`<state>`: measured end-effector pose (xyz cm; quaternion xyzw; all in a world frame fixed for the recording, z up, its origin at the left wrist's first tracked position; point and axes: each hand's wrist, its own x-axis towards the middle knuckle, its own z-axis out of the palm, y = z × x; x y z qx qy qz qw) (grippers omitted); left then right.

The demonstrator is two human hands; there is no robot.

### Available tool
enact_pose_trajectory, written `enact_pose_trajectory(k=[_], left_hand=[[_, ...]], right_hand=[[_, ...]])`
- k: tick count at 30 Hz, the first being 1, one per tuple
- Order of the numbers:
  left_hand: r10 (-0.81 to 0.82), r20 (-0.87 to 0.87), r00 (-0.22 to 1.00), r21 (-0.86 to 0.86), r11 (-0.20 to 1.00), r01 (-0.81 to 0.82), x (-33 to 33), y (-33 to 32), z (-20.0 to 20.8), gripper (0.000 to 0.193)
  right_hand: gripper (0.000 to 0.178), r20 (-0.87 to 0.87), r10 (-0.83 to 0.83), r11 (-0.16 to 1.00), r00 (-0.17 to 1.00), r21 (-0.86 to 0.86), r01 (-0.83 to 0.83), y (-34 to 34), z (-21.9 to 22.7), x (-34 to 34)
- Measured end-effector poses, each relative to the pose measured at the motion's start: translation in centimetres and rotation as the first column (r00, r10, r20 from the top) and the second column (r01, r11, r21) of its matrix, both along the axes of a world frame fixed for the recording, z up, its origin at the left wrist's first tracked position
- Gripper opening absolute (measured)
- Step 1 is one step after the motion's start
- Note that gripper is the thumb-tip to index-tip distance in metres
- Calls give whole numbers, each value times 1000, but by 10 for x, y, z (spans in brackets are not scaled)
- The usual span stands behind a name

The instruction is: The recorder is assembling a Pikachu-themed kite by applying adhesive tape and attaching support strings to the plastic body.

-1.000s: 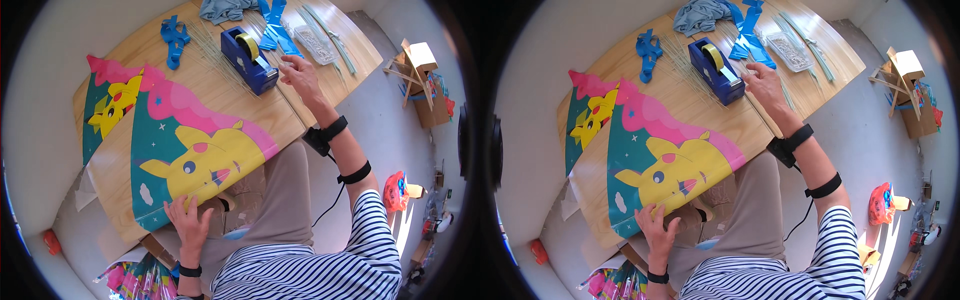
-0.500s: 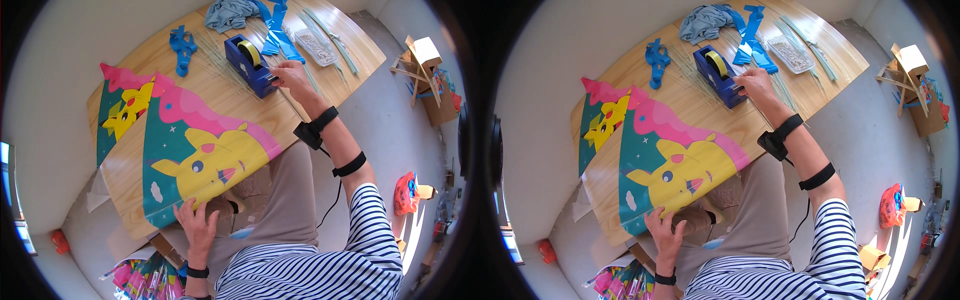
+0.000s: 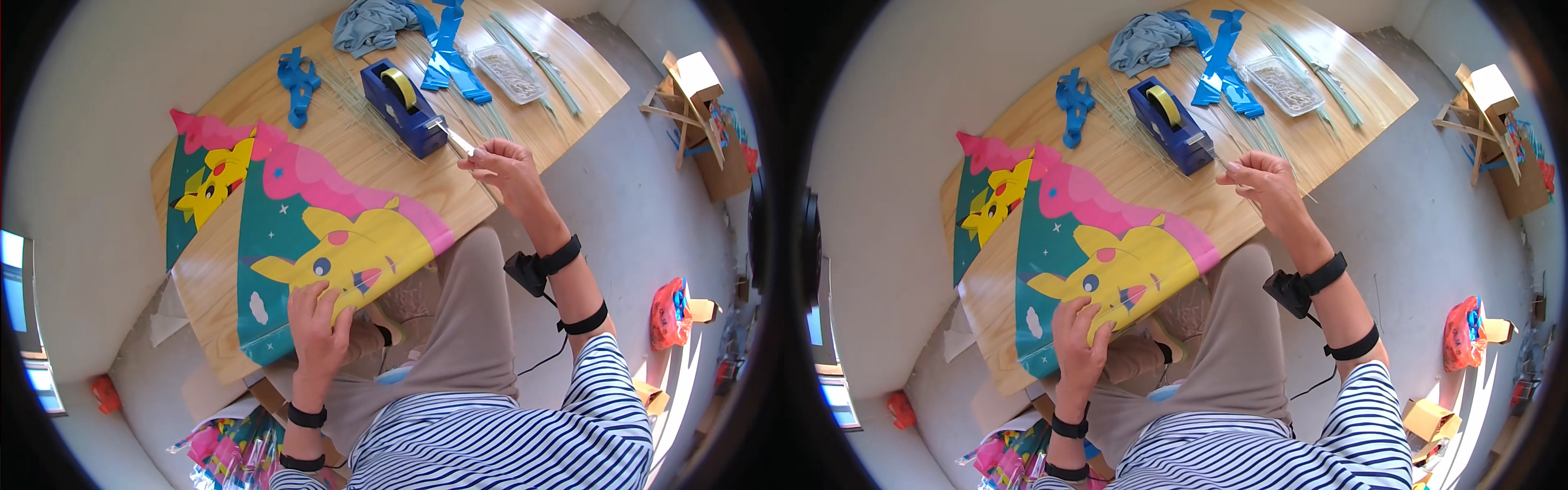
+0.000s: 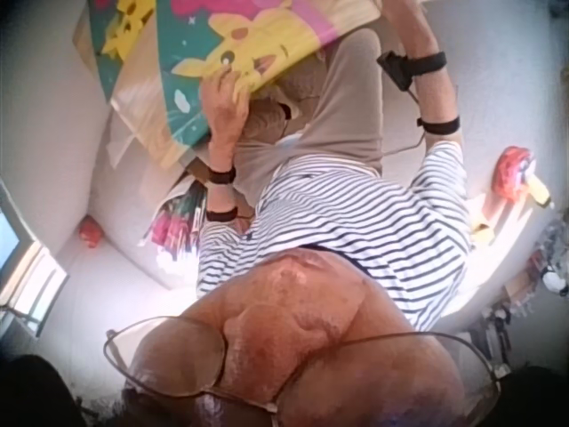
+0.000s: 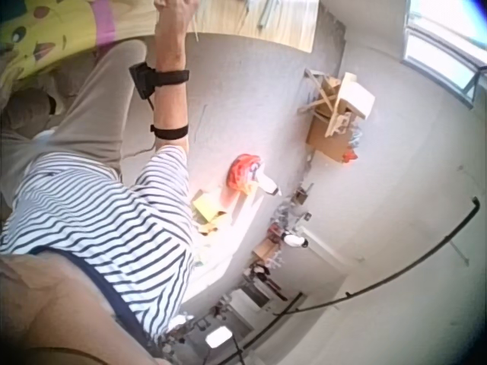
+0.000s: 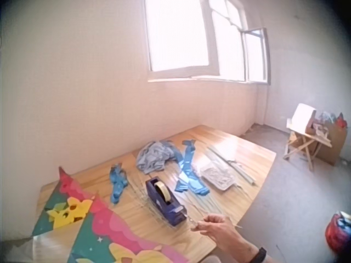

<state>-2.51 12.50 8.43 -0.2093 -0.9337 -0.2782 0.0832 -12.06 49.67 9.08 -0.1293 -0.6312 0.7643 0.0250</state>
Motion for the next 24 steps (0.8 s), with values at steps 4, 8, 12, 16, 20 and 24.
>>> enact_pose_trajectory(k=[4, 8, 12, 16, 20, 24], left_hand=[[-136, 17, 991, 203, 971, 130, -64, 59, 18, 27], [-240, -43, 970, 270, 932, 242, -138, 127, -14, 27], [-238, 211, 948, 525, 846, 96, -173, 181, -41, 24], [-360, 552, 752, 775, 555, -304, -173, 207, -51, 17], [-589, 638, 496, 668, 102, -737, -179, 213, -62, 19], [-568, 691, 448, 510, -56, -858, -184, 237, -52, 20]], right_hand=[[14, -31, 27, 999, 999, 26, -26, 9, 10, 30], [12, -7, 7, 1000, 1000, 30, -7, 9, 29, 71], [10, 41, -14, 1000, 999, -9, 15, 19, 30, 116], [8, 135, -42, 999, 990, -8, 44, 28, 14, 161], [7, 203, -80, 997, 976, -6, 83, 25, 2, 178], [5, 219, -80, 997, 972, 10, 80, 32, -17, 178]])
